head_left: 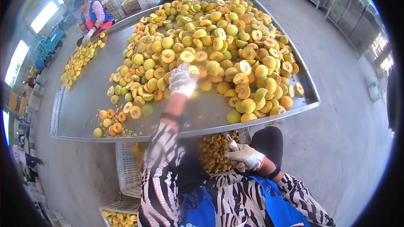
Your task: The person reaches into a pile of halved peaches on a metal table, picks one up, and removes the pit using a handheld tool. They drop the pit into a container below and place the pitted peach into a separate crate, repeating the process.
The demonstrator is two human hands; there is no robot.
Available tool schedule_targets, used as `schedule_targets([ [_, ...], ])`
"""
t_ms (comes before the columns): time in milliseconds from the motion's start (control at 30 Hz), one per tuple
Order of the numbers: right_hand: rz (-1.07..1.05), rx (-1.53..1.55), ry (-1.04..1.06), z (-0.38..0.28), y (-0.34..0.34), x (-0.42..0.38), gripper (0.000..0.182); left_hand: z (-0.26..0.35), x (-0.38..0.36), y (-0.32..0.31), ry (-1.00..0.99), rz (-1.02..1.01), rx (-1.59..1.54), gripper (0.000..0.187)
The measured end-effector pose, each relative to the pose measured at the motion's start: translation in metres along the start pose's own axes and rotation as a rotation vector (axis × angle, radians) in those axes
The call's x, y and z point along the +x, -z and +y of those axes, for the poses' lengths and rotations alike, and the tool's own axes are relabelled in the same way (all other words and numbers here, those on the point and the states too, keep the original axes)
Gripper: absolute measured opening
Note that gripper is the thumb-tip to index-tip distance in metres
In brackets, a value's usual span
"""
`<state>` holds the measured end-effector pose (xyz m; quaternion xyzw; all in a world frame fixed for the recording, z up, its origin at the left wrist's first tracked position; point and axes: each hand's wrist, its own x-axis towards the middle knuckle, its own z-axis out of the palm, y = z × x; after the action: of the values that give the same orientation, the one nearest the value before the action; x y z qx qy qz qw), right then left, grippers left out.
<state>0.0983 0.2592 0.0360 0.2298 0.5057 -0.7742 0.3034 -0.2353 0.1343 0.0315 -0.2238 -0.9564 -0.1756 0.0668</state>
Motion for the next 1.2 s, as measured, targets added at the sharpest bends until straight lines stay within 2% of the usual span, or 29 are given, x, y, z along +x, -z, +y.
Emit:
schedule_targets([
  [67, 0.007, -0.029, 0.123, 0.011, 0.004, 0.001, 0.024, 0.011, 0.004, -0.018, -0.004, 0.068, 0.139, 0.051],
  [100, -0.001, -0.054, 0.150, 0.016, 0.007, 0.003, 0.023, 0.013, 0.004, -0.025, -0.022, 0.127, 0.171, 0.047],
  [167, -0.015, -0.103, 0.205, 0.025, 0.012, 0.005, 0.022, 0.017, -0.007, -0.023, -0.165, 0.050, 0.287, 0.044],
  [200, -0.038, -0.180, 0.213, 0.043, 0.027, 0.017, 0.033, 0.017, -0.016, -0.022, -0.233, 0.010, 0.347, 0.043],
  [233, -0.046, -0.210, 0.220, 0.047, 0.030, 0.018, 0.037, 0.013, -0.027, -0.020, -0.366, 0.029, 0.233, 0.042],
  [267, -0.054, -0.240, 0.227, 0.051, 0.033, 0.020, 0.042, 0.011, -0.039, -0.019, -0.346, 0.032, 0.218, 0.041],
  [300, -0.044, -0.219, 0.232, 0.048, 0.029, 0.018, 0.039, 0.011, -0.049, -0.019, -0.328, 0.035, 0.202, 0.040],
  [333, -0.011, -0.208, 0.227, 0.041, 0.022, 0.013, 0.035, 0.027, -0.064, 0.008, -0.173, -0.021, 0.020, 0.032],
  [433, 0.125, -0.205, 0.186, 0.002, -0.008, -0.012, 0.025, 0.033, -0.107, 0.027, 0.278, -0.063, -1.077, 0.029],
  [467, 0.137, -0.224, 0.213, -0.012, -0.020, -0.022, 0.023, 0.015, -0.118, 0.011, 0.451, -0.178, -1.486, 0.026],
  [500, 0.226, -0.202, 0.250, -0.013, -0.030, -0.021, 0.022, 0.014, -0.133, 0.016, 0.494, -0.235, -1.754, 0.026],
  [567, 0.303, -0.342, 0.296, -0.014, -0.040, -0.020, 0.023, 0.026, -0.161, 0.035, 0.564, -0.357, -2.295, 0.026],
  [600, 0.302, -0.392, 0.393, -0.013, -0.045, -0.018, 0.024, 0.035, -0.171, 0.045, 0.475, -0.335, -2.183, 0.026],
  [700, 0.373, -0.605, 0.608, -0.009, -0.058, -0.011, 0.029, 0.053, -0.191, 0.054, 0.740, -0.268, -2.283, 0.028],
  [767, 0.514, -0.840, 0.654, -0.010, -0.066, -0.007, 0.033, 0.049, -0.201, 0.044, 0.713, -0.278, -2.320, 0.026],
  [933, 0.501, -1.054, 0.484, -0.020, -0.084, -0.014, 0.037, 0.050, -0.226, 0.047, 0.566, -0.249, -2.292, 0.027],
  [1033, 0.501, -1.093, 0.540, -0.009, -0.080, -0.005, 0.035, 0.053, -0.231, 0.051, 0.526, -0.240, -2.219, 0.027],
  [1133, 0.503, -1.112, 0.552, -0.006, -0.082, -0.004, 0.032, 0.056, -0.237, 0.055, 0.569, -0.207, -2.152, 0.029],
  [1200, 0.512, -1.104, 0.564, -0.004, -0.084, -0.008, 0.030, 0.065, -0.238, 0.061, 0.672, -0.152, -2.049, 0.032],
])
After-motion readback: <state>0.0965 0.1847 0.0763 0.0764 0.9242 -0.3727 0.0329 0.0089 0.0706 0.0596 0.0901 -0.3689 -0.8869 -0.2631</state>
